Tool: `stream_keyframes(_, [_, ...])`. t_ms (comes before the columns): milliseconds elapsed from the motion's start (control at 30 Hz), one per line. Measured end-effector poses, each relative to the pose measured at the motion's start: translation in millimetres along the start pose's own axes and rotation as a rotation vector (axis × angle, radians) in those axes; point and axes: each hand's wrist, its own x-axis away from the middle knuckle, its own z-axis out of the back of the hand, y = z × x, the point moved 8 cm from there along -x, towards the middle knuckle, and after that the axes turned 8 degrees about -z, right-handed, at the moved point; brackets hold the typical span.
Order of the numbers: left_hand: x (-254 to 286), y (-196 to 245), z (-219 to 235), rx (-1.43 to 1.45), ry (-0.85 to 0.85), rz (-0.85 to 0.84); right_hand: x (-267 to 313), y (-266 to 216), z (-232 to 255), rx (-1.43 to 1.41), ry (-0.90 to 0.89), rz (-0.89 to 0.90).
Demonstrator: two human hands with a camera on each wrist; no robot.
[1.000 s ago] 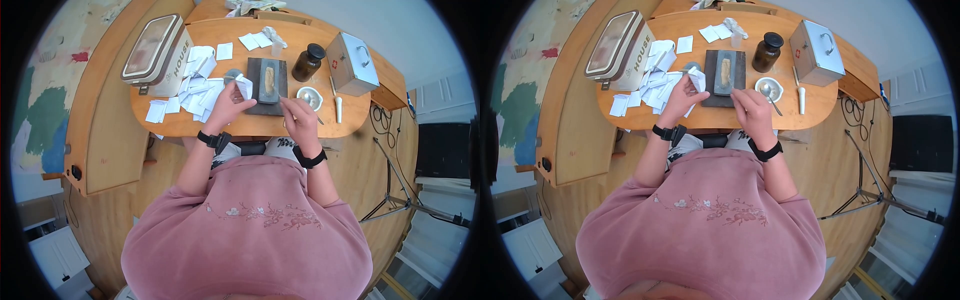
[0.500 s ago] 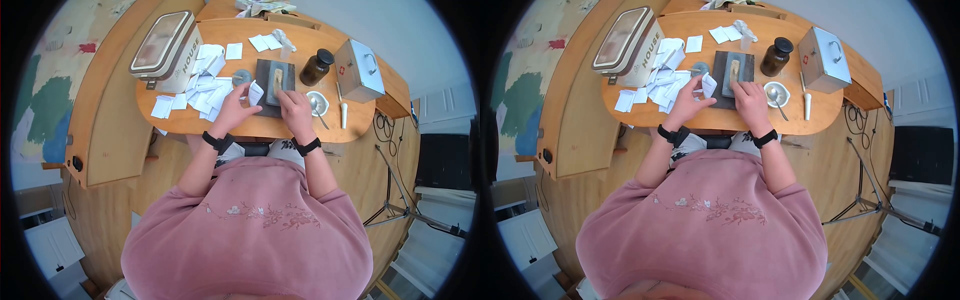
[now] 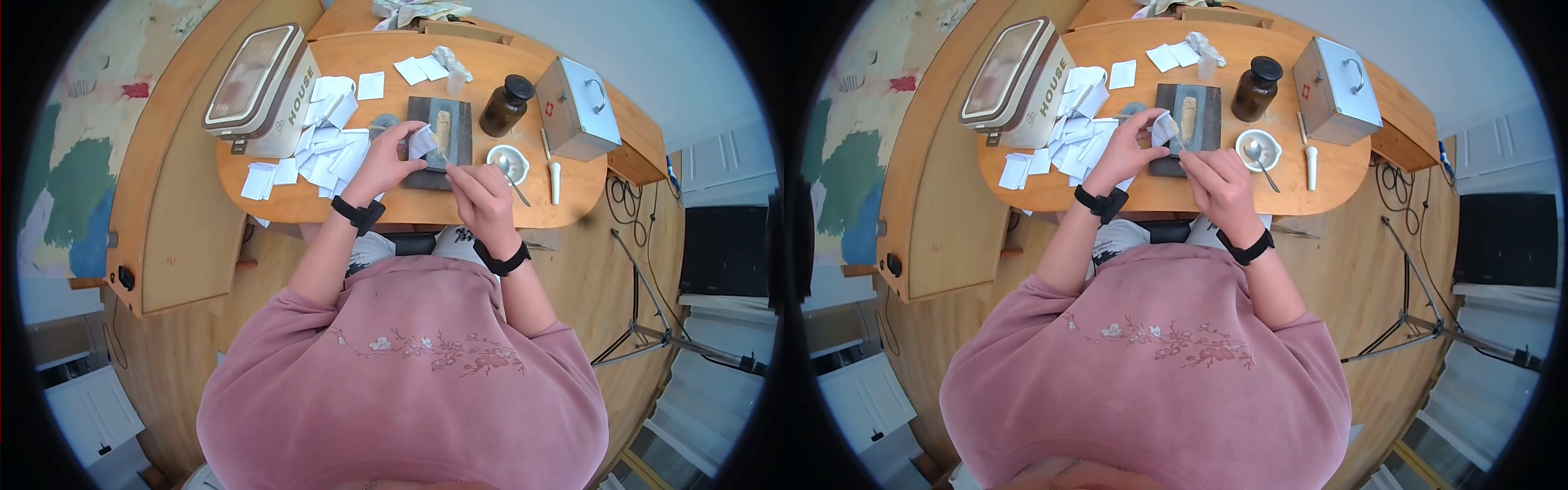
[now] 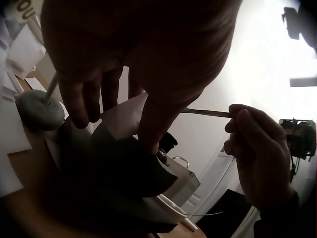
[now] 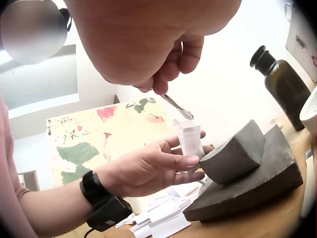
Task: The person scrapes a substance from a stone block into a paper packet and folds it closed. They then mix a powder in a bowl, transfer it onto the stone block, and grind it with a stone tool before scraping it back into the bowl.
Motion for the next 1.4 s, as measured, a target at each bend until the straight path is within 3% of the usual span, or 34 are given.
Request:
stream_keyframes(100, [0.3, 1.0, -2.2, 0.006, -0.001, -0.010, -1.3, 0.8, -0.4, -0.099, 0.026, -0.096])
stream_keyframes(167, [1.4, 2.2, -3.5, 0.019, -0.013, -0.019, -0.2, 19.2, -5.2, -0.273, 0.051, -0.342])
stream_keyframes(200, [2.1, 3.7, -4.5, 0.032, -0.023, -0.027, 0.6, 21.2, -7.6, -0.273, 0.053, -0.342])
stream_keyframes(267, [4.0, 7.1, -6.2, 0.058, -0.012, -0.044, 8.4, 45.0, -17.8, -0.397, 0.056, -0.605])
stream_keyframes(367, [5.3, 6.3, -2.3, 0.089, 0.002, -0.038, 9.7, 46.7, -18.0, -0.467, 0.120, -0.630])
stream_keyframes(700, [13.2, -10.3, 10.9, 0.225, 0.080, 0.052, 26.6, 67.9, -4.8, -0.532, 0.232, -0.656])
stream_keyframes(767, [19.0, -13.7, 18.0, 0.224, 0.101, 0.080, 24.7, 65.0, 5.5, -0.356, 0.256, -0.530])
stream_keyframes(1067, [48.1, -16.6, 43.8, 0.486, 0.246, 0.146, 44.7, 59.9, 2.6, 0.128, 0.242, -0.389])
stream_keyframes(1400, [59.8, -21.8, 43.4, 0.595, 0.269, 0.258, 81.2, 75.4, -29.4, 0.225, 0.109, -0.339])
